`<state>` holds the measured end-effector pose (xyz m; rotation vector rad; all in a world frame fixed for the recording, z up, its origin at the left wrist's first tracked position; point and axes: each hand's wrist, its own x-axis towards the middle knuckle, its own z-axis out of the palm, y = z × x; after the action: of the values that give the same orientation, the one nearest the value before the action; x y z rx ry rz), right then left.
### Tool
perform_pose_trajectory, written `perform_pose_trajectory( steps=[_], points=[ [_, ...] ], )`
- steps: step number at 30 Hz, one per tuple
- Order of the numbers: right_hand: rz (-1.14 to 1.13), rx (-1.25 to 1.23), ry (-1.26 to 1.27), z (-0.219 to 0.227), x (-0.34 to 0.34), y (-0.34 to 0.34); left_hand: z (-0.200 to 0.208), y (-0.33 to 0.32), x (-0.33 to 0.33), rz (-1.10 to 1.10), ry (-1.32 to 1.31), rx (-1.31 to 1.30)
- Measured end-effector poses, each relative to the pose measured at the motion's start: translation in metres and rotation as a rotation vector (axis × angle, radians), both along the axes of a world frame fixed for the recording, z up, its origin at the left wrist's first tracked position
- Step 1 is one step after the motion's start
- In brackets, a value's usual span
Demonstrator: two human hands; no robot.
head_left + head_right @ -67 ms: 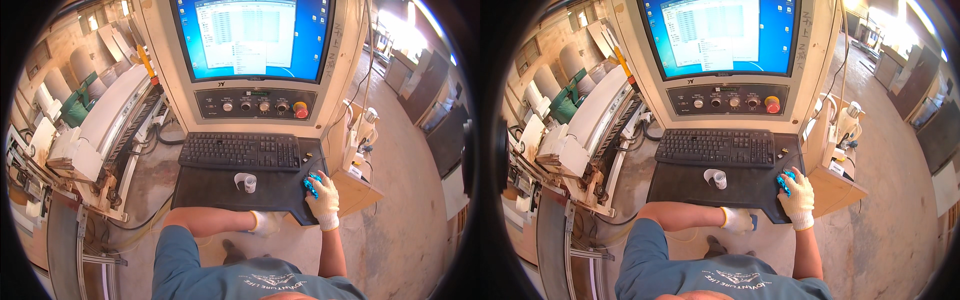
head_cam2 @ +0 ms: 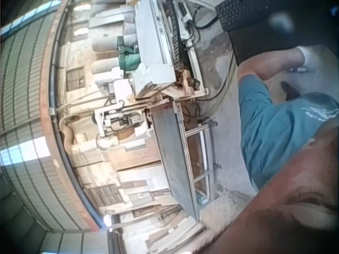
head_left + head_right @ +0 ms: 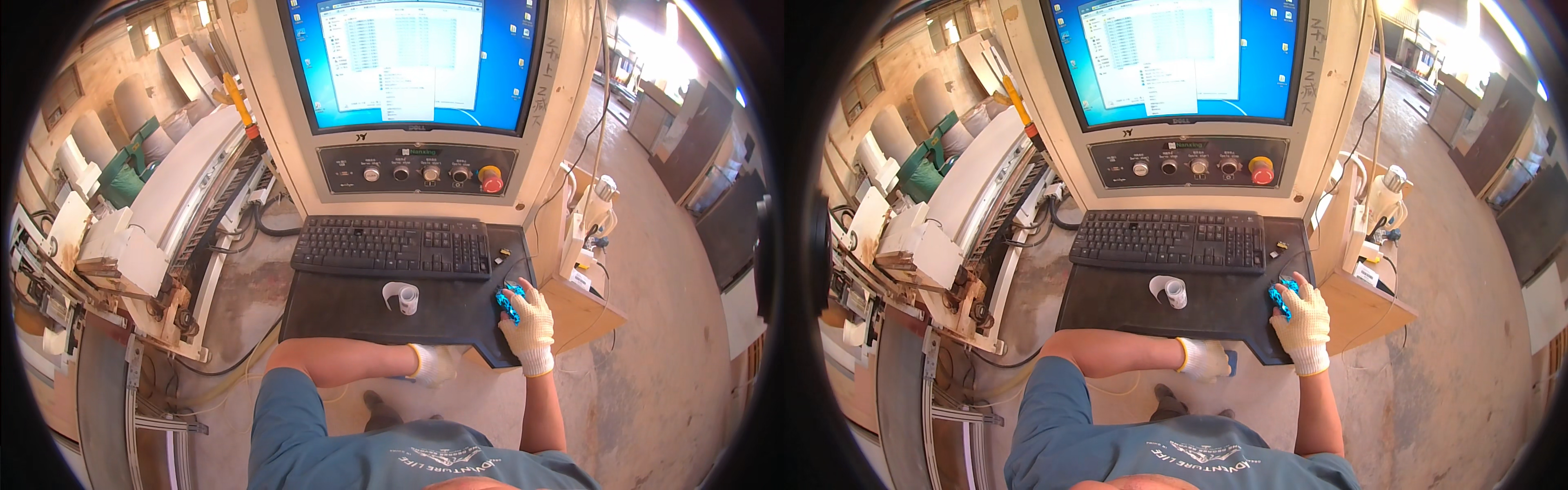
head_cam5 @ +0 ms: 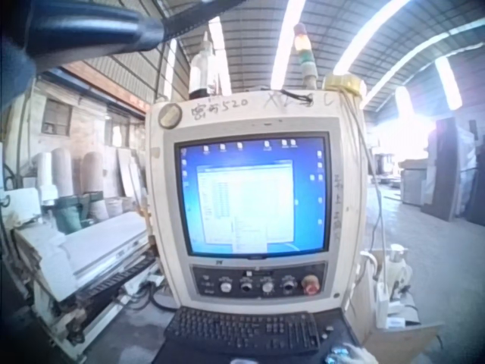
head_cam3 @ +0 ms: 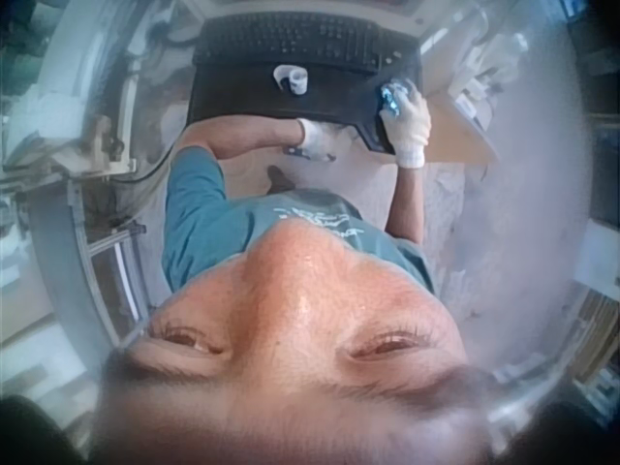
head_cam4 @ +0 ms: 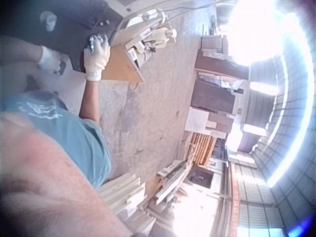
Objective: The person operates a CNC machine's control panel using a mouse and keyboard, then walks to the machine bed, removes a large white panel, and places it on the floor. The person then picks up a yellow tool and walks back toward the machine.
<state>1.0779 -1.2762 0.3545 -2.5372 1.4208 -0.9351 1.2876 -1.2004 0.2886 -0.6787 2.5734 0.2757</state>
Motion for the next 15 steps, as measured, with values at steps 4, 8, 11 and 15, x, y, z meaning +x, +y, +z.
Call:
perform_pose_trajectory(
  steps=[4, 8, 11, 15],
  points=[
    [-0.003, 0.007, 0.012, 0.0005, -0.0006, 0.0, -0.0046, -0.0009, 0.0026, 0.023, 0.033, 0.016],
    [0.003, 0.017, 0.004, 0.0023, -0.0005, 0.0015, -0.0051, -0.0007, 0.0035, 0.028, 0.057, 0.036],
    [-0.009, 0.025, -0.046, 0.0029, 0.0008, 0.002, -0.0022, -0.0017, 0.0021, 0.057, 0.045, 0.037],
    [-0.019, 0.015, -0.071, 0.0016, 0.0007, 0.0001, -0.0009, -0.0026, 0.0014, 0.048, 0.06, 0.051]
  ],
)
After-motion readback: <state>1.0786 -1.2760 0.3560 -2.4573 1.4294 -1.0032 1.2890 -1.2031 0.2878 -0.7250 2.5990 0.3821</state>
